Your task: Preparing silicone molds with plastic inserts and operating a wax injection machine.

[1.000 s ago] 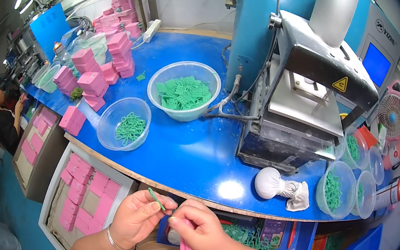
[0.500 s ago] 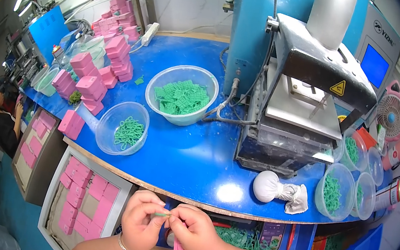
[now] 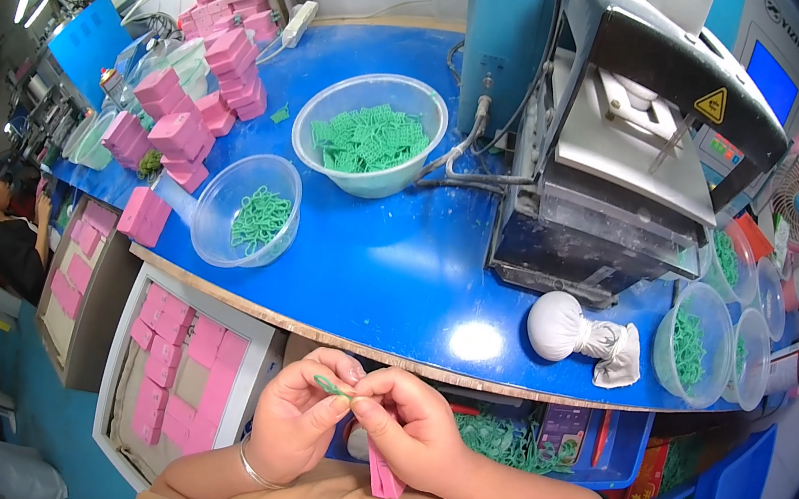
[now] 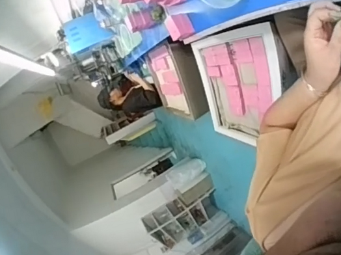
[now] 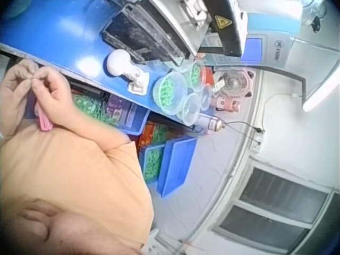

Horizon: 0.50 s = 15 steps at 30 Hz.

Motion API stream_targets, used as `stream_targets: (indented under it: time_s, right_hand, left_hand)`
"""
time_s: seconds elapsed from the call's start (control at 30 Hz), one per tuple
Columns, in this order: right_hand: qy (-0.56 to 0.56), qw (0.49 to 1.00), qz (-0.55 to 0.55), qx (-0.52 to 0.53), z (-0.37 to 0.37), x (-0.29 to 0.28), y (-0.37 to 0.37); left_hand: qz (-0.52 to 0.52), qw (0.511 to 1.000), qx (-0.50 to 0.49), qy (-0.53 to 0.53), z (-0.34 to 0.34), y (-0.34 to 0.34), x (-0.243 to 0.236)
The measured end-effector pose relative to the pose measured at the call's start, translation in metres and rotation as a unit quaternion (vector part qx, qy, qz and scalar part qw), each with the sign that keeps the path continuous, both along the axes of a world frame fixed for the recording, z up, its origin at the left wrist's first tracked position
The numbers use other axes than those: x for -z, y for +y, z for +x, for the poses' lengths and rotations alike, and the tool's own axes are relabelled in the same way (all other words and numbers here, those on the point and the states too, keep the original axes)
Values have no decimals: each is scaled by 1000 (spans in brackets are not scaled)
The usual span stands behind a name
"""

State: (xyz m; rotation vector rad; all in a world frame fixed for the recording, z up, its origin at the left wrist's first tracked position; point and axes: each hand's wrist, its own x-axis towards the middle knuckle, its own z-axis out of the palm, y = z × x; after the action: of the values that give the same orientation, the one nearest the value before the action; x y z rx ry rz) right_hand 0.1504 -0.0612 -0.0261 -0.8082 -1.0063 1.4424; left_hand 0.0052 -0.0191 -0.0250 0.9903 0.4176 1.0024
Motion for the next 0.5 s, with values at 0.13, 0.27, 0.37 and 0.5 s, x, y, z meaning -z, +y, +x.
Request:
stream_targets:
  time_s: [0.13,0.27,0.37,0.5]
  right_hand:
    - [13,1000,-27,1,4,-8,-1]
    - [-22,1000,-17,16,7,-10,-3]
    - [-68,997,-1,25,9,-10,-5]
    - [-154,985,53,54,10,-11,-5]
  left_hand:
    - [41,999,8,21,-3,2,-2]
    - [21,997,20,75,-15,5,-17]
    - [43,996,19,78,-19,4,-22]
    - [57,991,17,118,-21,4,-27]
